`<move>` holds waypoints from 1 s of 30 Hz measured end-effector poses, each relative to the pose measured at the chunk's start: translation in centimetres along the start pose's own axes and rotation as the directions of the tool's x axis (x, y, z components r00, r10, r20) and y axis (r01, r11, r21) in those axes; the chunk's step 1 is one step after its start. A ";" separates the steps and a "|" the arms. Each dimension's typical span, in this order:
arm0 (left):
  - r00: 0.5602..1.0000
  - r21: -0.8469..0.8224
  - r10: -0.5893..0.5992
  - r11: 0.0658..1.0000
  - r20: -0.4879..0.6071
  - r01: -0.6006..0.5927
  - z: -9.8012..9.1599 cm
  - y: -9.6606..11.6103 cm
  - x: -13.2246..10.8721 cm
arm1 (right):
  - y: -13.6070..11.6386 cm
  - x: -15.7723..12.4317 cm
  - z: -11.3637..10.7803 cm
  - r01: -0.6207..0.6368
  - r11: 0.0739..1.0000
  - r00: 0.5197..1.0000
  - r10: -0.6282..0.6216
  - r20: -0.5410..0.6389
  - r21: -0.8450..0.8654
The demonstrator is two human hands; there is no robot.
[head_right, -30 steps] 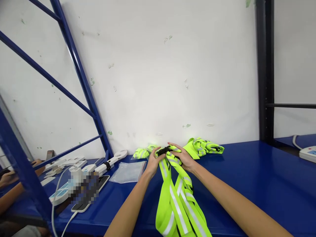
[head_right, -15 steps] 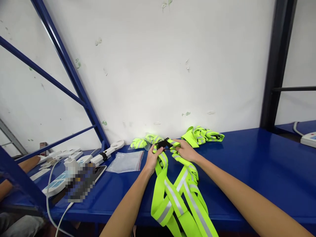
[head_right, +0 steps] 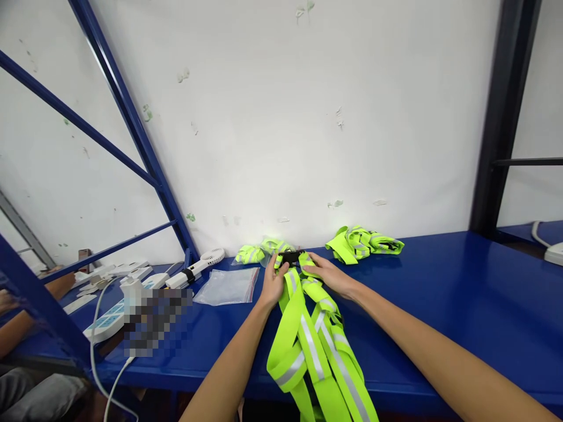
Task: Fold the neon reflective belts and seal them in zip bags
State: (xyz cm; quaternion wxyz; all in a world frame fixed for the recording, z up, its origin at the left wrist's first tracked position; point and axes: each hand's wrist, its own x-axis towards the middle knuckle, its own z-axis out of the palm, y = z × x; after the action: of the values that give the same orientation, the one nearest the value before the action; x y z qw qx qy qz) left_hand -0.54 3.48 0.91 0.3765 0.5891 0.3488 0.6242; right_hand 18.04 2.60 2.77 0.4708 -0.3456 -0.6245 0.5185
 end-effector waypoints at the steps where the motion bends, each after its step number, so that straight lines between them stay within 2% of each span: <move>1: 0.997 -0.076 -0.047 0.996 0.059 0.052 0.1 0.2 0.0 | 0.2 0.0 -0.2 0.033 0.999 0.999 -0.032 0.025 -0.035; 3: 0.972 -0.241 -0.152 0.951 0.178 0.193 0.3 0.4 0.0 | 0.7 0.2 -0.3 0.138 0.984 0.990 -0.132 0.057 -0.112; 5: 0.933 -0.391 -0.244 0.857 0.265 0.335 0.6 0.4 0.0 | 1.4 0.6 -0.2 0.227 0.955 0.973 -0.228 0.012 -0.191; 7: 0.911 -0.491 -0.304 0.770 0.278 0.407 1.1 0.3 -0.1 | 1.9 1.0 0.1 0.277 0.927 0.941 -0.315 -0.122 -0.253; 10: 0.900 -0.509 -0.360 0.742 0.247 0.436 1.6 0.0 -0.2 | 1.9 1.2 0.7 0.314 0.915 0.888 -0.378 -0.260 -0.254; 12: 0.877 -0.487 -0.406 0.729 0.259 0.481 1.7 0.0 -0.3 | 1.4 1.0 1.1 0.315 0.938 0.903 -0.344 -0.257 -0.147; 15: 0.821 -0.498 -0.463 0.652 0.335 0.571 1.2 0.2 -0.4 | 0.5 0.3 1.8 0.279 0.956 0.949 -0.259 -0.182 0.094; 18: 0.810 -0.549 -0.431 0.595 0.397 0.586 0.5 0.7 -0.5 | -0.3 0.0 2.4 0.201 0.943 0.974 -0.165 -0.153 0.266; 20: 0.821 -0.551 -0.409 0.609 0.399 0.571 0.4 0.8 -0.5 | -0.9 0.0 2.3 0.136 0.920 0.985 -0.085 -0.151 0.367; 22: 0.842 -0.517 -0.397 0.666 0.364 0.538 0.5 0.6 -0.4 | -1.3 0.1 1.7 0.077 0.900 0.992 -0.027 -0.120 0.429; 26: 0.906 -0.407 -0.320 0.815 0.276 0.412 0.7 0.1 -0.1 | -1.7 0.3 0.3 0.013 0.907 0.999 0.007 -0.047 0.421; 30: 0.959 -0.210 -0.229 0.942 0.168 0.262 0.3 0.0 0.4 | -0.8 0.1 -0.2 -0.079 0.914 0.995 0.052 0.080 0.397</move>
State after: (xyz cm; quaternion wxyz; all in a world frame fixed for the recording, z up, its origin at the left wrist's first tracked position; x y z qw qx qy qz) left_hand -0.25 3.85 1.08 0.5411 0.5358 0.3175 0.5651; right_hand 18.19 2.60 3.60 0.4923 -0.2450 -0.5091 0.6621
